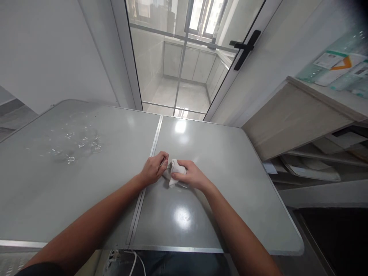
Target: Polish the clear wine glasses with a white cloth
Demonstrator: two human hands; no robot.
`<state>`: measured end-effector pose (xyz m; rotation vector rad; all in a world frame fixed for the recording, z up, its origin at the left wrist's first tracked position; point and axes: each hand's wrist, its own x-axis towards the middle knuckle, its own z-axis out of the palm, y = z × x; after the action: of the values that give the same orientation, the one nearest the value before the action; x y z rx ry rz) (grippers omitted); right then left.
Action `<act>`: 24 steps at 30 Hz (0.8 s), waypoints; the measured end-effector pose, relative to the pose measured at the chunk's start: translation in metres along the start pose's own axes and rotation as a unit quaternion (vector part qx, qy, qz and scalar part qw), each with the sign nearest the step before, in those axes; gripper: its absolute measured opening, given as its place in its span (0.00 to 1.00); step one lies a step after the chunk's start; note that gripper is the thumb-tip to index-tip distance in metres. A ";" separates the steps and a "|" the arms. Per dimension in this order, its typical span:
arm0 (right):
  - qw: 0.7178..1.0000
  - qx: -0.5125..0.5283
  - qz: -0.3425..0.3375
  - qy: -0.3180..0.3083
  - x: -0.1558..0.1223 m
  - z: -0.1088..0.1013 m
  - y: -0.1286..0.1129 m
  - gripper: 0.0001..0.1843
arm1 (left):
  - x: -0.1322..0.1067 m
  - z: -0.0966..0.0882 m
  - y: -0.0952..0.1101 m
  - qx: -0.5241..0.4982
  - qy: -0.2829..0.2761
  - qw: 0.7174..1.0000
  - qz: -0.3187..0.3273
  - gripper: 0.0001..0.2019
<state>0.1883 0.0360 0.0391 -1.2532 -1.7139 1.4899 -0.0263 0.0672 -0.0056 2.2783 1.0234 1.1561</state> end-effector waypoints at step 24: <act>0.964 -0.094 -0.109 0.225 0.008 0.014 0.012 0.15 | 0.009 0.011 0.007 -0.115 0.056 0.975 -0.183 0.13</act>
<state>0.1766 0.0364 0.0233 -1.3253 -1.6402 0.8500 -0.0108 0.0693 -0.0029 1.7704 1.2190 1.1822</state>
